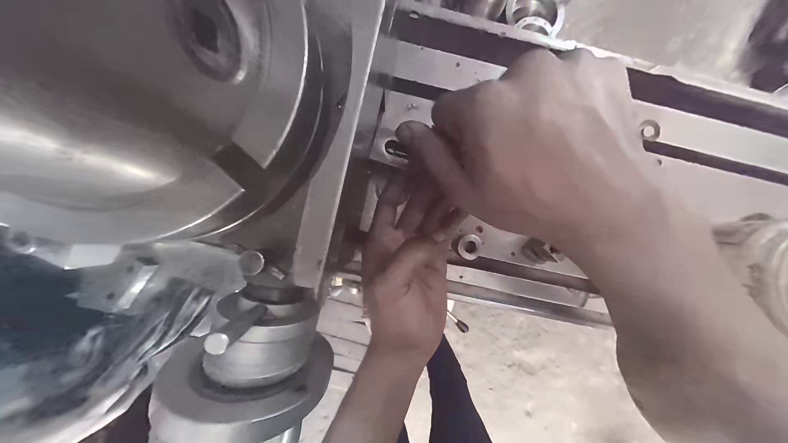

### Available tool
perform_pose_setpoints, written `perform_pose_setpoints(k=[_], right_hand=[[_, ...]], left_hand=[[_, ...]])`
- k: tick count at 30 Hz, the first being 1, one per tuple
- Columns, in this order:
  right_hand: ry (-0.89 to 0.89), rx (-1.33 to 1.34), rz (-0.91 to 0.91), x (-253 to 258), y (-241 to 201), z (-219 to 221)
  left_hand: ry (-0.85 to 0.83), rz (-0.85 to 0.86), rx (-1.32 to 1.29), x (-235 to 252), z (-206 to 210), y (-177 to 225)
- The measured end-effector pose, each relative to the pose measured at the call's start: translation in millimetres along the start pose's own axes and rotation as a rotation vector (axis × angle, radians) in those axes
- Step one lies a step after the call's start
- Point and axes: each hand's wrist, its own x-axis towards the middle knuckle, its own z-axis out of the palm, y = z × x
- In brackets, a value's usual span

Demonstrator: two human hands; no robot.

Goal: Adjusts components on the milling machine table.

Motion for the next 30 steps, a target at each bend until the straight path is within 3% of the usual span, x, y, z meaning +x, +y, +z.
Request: perform_pose_setpoints(k=[4, 11, 15, 20, 23, 28, 30], right_hand=[[0.011, -0.015, 0.076, -2.6, -5.6, -1.2], [-0.068, 0.041, -0.094, 2.4, 2.7, -5.9], [-0.022, 0.02, -0.096, 2.1, 2.8, -3.7], [0.067, -0.041, 0.032, 0.8, -11.0, 1.1], [0.028, -0.017, 0.084, 1.7, -11.7, -6.5], [0.108, 0.164, 0.303, -34.6, 25.1, -20.9], [0.047, 0.174, 0.413, -60.2, 36.0, -14.0]], left_hand=[[-0.01, -0.007, -0.055, -1.6, -2.8, 1.8], [-0.031, 0.011, -0.092, -0.8, -4.8, -0.7], [-0.036, 0.022, -0.084, 0.3, -5.0, -1.4], [0.006, 0.028, -0.031, 0.8, -3.1, -2.5], [0.031, 0.022, -0.031, -0.6, -2.1, -2.4], [-0.02, 0.008, -0.137, 1.5, -4.7, 0.8], [-0.02, 0.0, -0.124, 1.9, -5.5, 1.4]])
